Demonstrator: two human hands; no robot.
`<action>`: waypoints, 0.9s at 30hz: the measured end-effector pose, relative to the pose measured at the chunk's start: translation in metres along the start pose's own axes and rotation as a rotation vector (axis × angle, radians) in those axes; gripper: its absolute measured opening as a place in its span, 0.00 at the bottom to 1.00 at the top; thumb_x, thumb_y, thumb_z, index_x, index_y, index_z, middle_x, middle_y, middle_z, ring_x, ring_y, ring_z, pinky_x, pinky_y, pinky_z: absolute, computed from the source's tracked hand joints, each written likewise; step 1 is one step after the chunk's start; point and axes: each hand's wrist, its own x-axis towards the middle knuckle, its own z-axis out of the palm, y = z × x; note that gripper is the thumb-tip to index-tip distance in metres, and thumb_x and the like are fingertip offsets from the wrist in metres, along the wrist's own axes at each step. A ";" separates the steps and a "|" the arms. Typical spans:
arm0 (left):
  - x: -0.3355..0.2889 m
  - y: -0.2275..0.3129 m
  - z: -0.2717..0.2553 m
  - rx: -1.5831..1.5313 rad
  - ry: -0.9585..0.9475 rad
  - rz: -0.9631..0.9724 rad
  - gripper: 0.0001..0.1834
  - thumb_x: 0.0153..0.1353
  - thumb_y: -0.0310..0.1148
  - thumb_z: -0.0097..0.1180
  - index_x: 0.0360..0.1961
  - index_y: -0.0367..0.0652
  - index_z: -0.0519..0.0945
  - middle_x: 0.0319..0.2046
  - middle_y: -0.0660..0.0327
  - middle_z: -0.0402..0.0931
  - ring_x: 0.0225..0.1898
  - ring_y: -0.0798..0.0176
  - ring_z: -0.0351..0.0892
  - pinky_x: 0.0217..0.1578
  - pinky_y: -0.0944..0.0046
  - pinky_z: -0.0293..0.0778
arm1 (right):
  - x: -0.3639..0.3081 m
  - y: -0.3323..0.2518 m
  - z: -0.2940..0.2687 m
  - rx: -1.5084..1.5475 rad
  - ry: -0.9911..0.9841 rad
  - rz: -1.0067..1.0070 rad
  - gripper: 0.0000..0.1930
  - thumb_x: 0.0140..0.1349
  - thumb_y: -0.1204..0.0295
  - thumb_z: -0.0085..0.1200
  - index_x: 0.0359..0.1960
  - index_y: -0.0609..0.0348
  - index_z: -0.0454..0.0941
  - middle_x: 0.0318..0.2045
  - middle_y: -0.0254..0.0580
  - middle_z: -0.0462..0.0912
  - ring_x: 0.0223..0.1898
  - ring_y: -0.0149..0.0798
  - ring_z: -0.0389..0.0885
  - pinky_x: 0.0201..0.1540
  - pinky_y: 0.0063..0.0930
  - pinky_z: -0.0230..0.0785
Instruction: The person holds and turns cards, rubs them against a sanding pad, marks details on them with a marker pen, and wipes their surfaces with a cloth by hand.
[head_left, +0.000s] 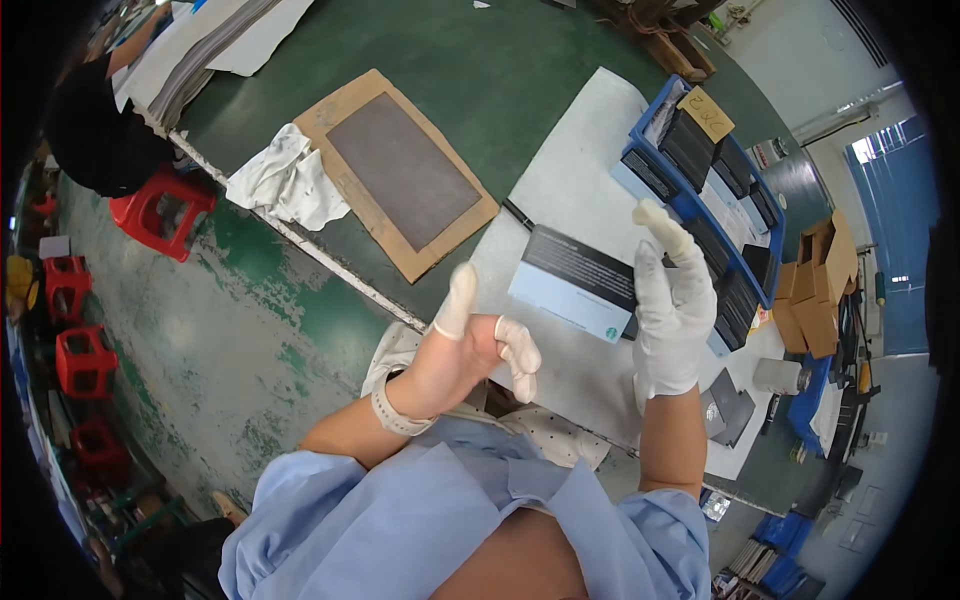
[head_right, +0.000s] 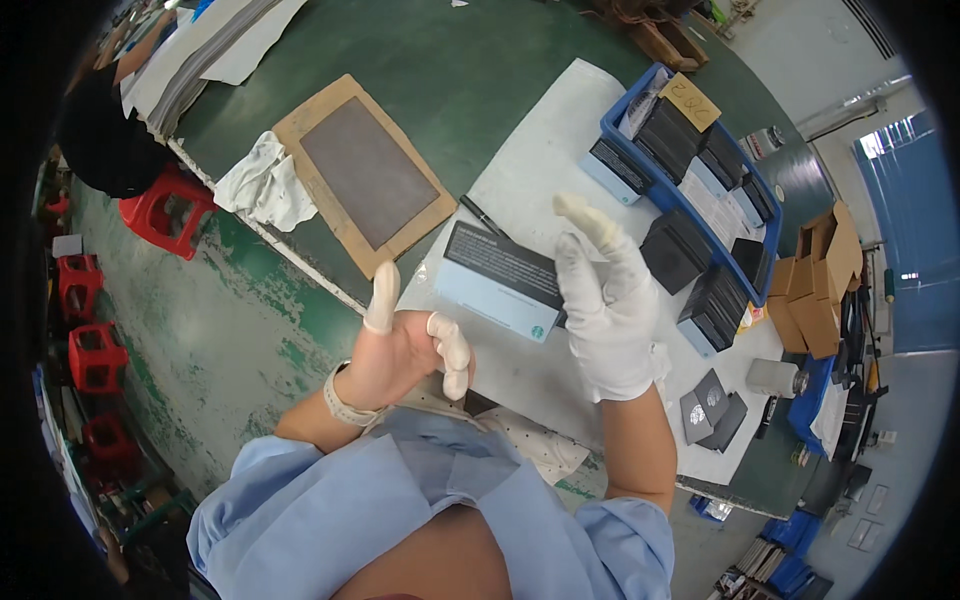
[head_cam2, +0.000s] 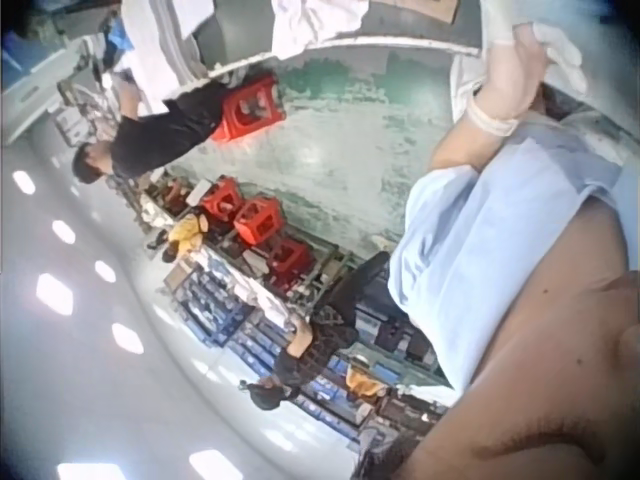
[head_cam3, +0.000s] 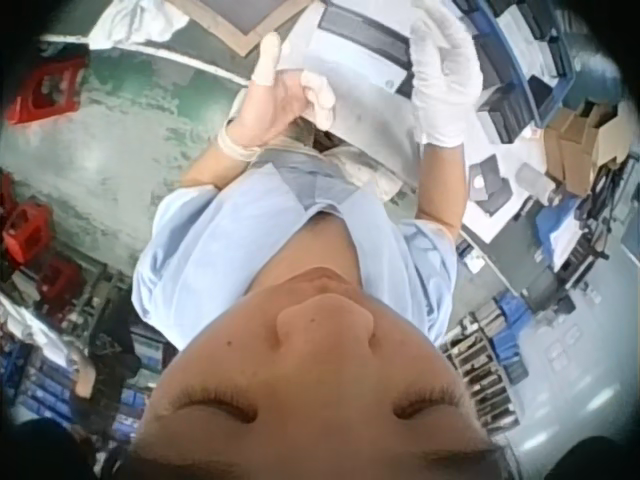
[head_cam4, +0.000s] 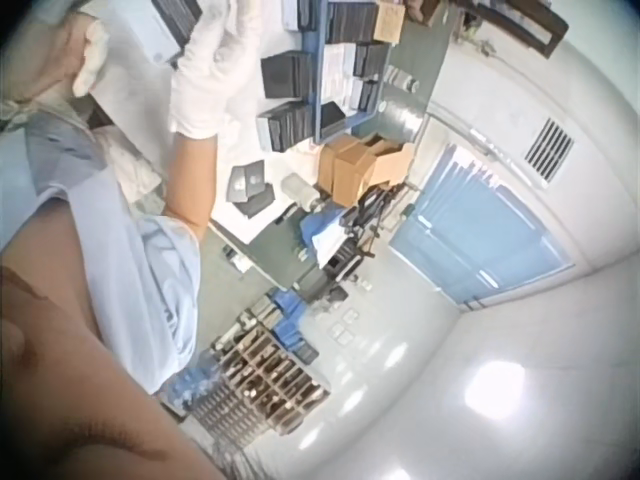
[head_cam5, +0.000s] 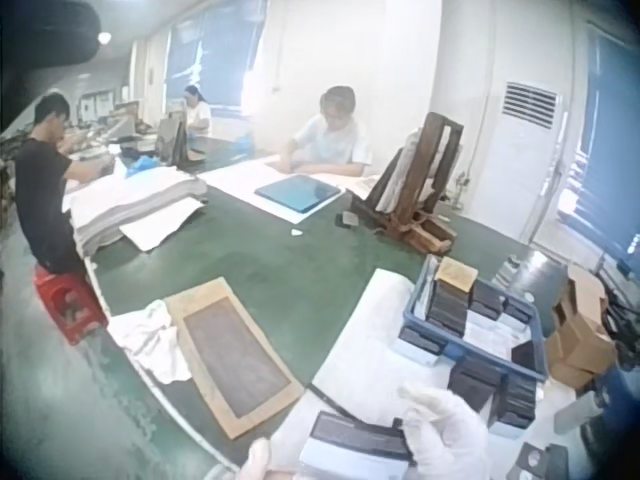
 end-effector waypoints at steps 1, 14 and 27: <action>-0.004 0.008 0.009 -0.022 0.123 0.010 0.36 0.65 0.62 0.33 0.29 0.39 0.80 0.25 0.56 0.78 0.26 0.57 0.76 0.36 0.60 0.71 | 0.001 -0.005 0.006 -0.081 0.072 0.015 0.15 0.65 0.76 0.50 0.53 0.64 0.72 0.50 0.38 0.78 0.52 0.27 0.72 0.57 0.22 0.61; -0.014 0.012 0.009 0.506 0.350 0.230 0.11 0.60 0.35 0.59 0.31 0.36 0.80 0.25 0.60 0.80 0.31 0.66 0.77 0.36 0.67 0.71 | 0.005 0.008 0.022 -0.174 0.077 0.049 0.15 0.65 0.78 0.47 0.53 0.64 0.72 0.51 0.40 0.77 0.53 0.30 0.72 0.59 0.24 0.58; -0.001 0.023 0.007 0.730 0.063 0.113 0.11 0.63 0.35 0.54 0.36 0.35 0.79 0.28 0.60 0.79 0.35 0.68 0.78 0.38 0.68 0.73 | 0.002 0.007 0.057 -0.164 0.037 -0.084 0.15 0.69 0.75 0.43 0.55 0.63 0.71 0.53 0.38 0.75 0.53 0.27 0.70 0.55 0.19 0.59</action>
